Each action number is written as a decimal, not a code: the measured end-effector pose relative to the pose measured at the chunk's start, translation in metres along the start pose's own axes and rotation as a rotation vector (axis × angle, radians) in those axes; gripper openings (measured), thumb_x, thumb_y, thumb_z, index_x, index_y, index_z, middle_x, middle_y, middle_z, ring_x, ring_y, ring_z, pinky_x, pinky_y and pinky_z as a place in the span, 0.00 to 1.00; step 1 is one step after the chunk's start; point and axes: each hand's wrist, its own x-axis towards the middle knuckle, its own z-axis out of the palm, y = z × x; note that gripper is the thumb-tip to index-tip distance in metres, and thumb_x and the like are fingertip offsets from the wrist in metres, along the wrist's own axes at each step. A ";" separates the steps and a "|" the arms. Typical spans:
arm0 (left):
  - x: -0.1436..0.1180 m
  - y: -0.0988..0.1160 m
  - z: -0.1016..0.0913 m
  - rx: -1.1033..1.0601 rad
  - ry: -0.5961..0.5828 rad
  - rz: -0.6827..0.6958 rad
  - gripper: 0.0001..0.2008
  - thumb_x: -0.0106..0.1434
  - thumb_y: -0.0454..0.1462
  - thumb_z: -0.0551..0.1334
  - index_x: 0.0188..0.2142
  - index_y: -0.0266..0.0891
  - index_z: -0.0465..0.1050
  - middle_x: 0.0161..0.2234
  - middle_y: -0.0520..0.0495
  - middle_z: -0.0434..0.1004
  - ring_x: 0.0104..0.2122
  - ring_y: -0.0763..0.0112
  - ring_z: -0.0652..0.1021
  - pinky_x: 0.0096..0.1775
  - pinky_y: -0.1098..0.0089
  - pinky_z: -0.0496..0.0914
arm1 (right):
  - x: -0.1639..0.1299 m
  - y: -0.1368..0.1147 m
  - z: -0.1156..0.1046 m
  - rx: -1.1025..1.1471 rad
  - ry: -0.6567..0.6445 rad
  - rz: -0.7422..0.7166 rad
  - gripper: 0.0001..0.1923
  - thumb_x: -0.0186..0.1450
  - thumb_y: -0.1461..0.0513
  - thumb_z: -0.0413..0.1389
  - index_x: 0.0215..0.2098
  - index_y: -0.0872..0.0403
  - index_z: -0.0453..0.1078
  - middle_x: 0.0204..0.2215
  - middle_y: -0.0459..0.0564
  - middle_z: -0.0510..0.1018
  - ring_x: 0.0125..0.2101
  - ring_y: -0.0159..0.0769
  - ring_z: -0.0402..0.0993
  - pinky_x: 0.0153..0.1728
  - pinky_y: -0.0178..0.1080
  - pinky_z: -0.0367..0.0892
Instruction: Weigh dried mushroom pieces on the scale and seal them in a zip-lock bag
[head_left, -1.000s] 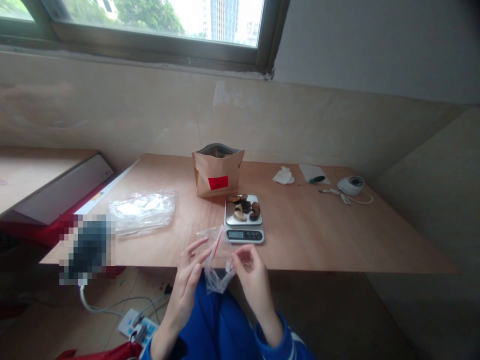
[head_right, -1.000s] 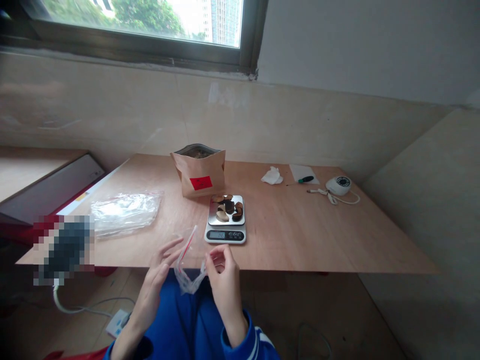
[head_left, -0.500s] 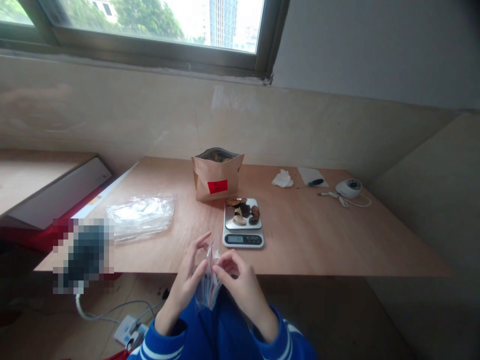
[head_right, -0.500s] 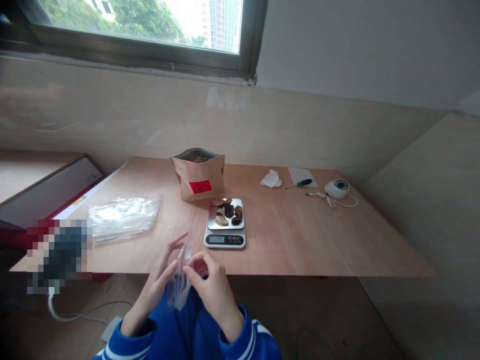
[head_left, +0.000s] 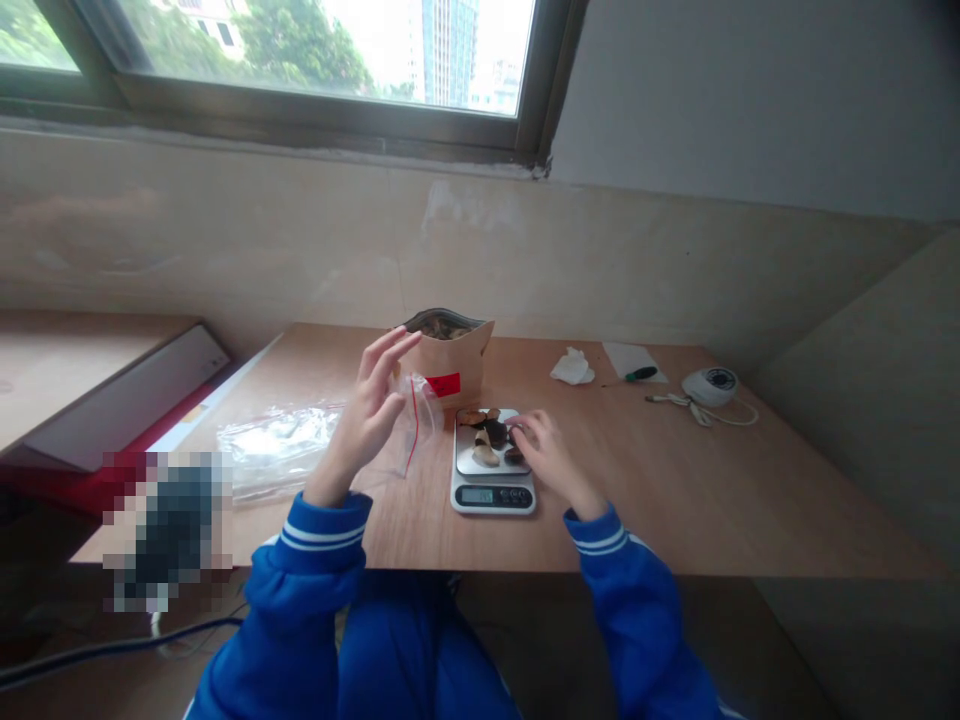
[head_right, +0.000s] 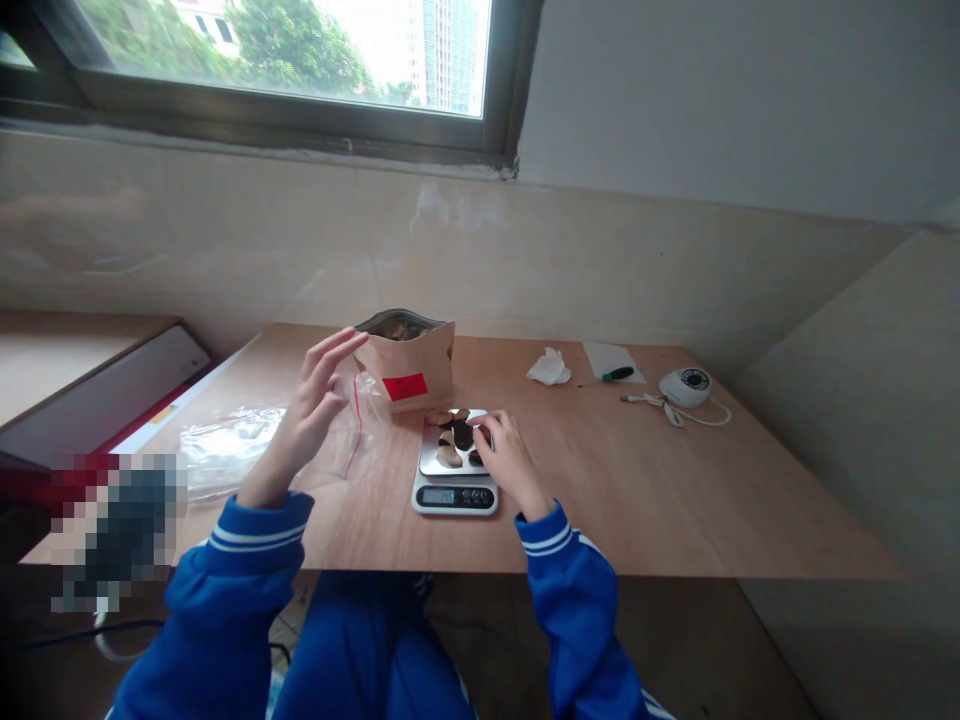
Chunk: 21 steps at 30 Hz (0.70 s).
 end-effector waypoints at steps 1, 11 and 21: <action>0.013 0.002 -0.002 0.037 -0.049 0.020 0.28 0.63 0.39 0.50 0.63 0.48 0.55 0.66 0.45 0.52 0.58 0.55 0.64 0.49 0.58 0.70 | 0.005 0.006 0.000 -0.033 -0.017 -0.010 0.13 0.67 0.60 0.48 0.45 0.53 0.71 0.44 0.55 0.70 0.49 0.44 0.68 0.54 0.50 0.64; 0.025 0.003 0.003 0.314 -0.350 -0.040 0.27 0.62 0.37 0.50 0.61 0.50 0.57 0.60 0.47 0.61 0.40 0.66 0.76 0.38 0.63 0.73 | -0.002 0.031 0.010 -0.058 -0.017 -0.053 0.20 0.70 0.57 0.46 0.58 0.51 0.63 0.51 0.57 0.68 0.55 0.44 0.64 0.58 0.52 0.60; -0.020 0.004 0.009 0.331 -0.285 0.061 0.26 0.62 0.32 0.52 0.59 0.54 0.62 0.53 0.44 0.55 0.34 0.75 0.72 0.39 0.65 0.74 | -0.002 0.010 0.020 -0.167 0.130 -0.062 0.14 0.66 0.61 0.50 0.48 0.54 0.69 0.46 0.58 0.69 0.49 0.47 0.65 0.52 0.52 0.63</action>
